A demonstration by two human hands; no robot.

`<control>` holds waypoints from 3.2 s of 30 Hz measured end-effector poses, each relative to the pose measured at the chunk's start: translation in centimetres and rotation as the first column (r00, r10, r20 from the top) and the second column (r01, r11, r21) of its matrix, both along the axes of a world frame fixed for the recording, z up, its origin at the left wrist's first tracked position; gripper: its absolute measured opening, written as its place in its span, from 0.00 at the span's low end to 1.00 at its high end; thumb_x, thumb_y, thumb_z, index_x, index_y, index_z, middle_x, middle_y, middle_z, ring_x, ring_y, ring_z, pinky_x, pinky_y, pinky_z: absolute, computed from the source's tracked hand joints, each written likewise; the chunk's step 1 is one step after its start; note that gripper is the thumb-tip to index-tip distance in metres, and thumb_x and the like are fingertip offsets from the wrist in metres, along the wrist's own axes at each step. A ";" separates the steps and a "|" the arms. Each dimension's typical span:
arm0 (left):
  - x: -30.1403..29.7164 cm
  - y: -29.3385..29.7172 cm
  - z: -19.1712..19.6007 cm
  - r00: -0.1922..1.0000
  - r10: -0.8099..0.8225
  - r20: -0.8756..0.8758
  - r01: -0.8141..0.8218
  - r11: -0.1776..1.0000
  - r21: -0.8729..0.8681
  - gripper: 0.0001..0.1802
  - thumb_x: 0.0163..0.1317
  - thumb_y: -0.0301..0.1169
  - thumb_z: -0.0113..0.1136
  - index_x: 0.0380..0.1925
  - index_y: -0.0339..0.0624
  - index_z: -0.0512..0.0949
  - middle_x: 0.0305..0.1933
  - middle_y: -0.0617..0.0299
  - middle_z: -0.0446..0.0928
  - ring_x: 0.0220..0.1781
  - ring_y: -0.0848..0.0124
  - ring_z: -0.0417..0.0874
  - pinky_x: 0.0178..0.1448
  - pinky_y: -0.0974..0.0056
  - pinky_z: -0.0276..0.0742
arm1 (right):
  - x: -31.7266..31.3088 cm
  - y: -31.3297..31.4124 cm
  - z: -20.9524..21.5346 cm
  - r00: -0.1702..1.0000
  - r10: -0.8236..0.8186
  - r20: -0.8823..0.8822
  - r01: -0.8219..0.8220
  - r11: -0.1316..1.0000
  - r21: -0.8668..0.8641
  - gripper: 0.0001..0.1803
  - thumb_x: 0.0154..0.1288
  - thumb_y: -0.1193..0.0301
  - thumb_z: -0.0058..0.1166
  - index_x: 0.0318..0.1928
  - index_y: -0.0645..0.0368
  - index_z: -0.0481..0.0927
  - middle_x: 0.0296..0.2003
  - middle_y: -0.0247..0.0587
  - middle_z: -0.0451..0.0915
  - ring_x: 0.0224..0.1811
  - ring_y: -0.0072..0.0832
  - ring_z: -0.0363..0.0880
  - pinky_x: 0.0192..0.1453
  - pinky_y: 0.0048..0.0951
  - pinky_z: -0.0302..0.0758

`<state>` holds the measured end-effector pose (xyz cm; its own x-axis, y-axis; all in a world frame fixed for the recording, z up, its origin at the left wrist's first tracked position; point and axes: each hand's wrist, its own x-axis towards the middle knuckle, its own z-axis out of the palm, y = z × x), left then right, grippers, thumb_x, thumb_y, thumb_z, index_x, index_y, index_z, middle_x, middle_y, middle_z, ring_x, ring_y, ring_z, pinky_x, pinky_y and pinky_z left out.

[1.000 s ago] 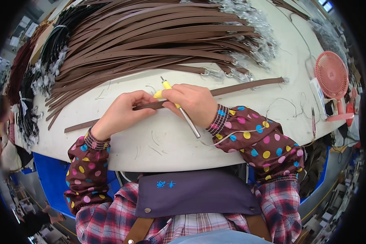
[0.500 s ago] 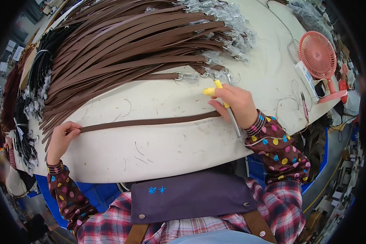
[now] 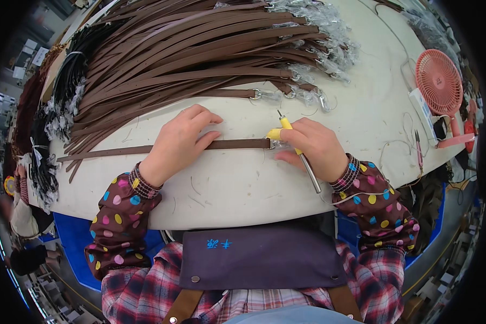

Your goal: Attaching metal hardware to leather straps and sealing plastic protection with a heat tool.

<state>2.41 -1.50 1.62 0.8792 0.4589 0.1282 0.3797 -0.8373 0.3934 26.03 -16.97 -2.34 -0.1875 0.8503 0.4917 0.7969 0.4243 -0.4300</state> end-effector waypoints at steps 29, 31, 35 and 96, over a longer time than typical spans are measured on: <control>4.2 1.9 -1.1 0.964 -0.021 0.264 0.011 0.999 0.040 0.09 0.59 0.31 0.60 0.33 0.44 0.69 0.27 0.62 0.74 0.33 0.60 0.75 0.37 0.60 0.71 | -1.5 5.2 2.7 0.988 -0.156 -0.010 0.151 0.936 0.319 0.20 0.47 0.78 0.66 0.42 0.60 0.75 0.41 0.45 0.79 0.43 0.42 0.77 0.43 0.31 0.74; 4.3 1.5 -0.5 0.956 -0.042 0.291 0.043 0.999 0.004 0.09 0.59 0.32 0.61 0.33 0.44 0.70 0.27 0.63 0.75 0.33 0.60 0.75 0.36 0.59 0.71 | -1.8 5.6 3.8 0.987 -0.161 0.013 0.145 0.919 0.366 0.20 0.47 0.78 0.67 0.42 0.60 0.75 0.39 0.44 0.79 0.41 0.41 0.77 0.42 0.30 0.73; 4.3 0.7 0.7 0.933 -0.088 0.348 0.080 0.996 0.038 0.09 0.59 0.34 0.61 0.33 0.46 0.70 0.26 0.63 0.75 0.31 0.60 0.75 0.36 0.59 0.71 | -1.6 5.3 2.6 0.972 -0.166 -0.167 0.204 0.948 0.244 0.19 0.49 0.78 0.67 0.42 0.59 0.75 0.34 0.43 0.77 0.35 0.37 0.76 0.37 0.28 0.72; 3.1 -4.5 -0.8 0.994 -0.092 0.059 0.101 0.981 -0.165 0.11 0.56 0.29 0.63 0.36 0.44 0.72 0.32 0.61 0.73 0.30 0.63 0.78 0.30 0.61 0.74 | 1.2 -1.0 0.3 0.995 0.003 -0.098 -0.009 0.998 -0.065 0.17 0.49 0.77 0.65 0.40 0.59 0.74 0.28 0.42 0.73 0.32 0.41 0.72 0.34 0.35 0.70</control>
<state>5.53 -5.96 0.84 0.9147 0.3910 0.1025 0.2762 -0.7898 0.5477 27.25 -18.01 -2.01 -0.1461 0.8804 0.4511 0.7469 0.3972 -0.5332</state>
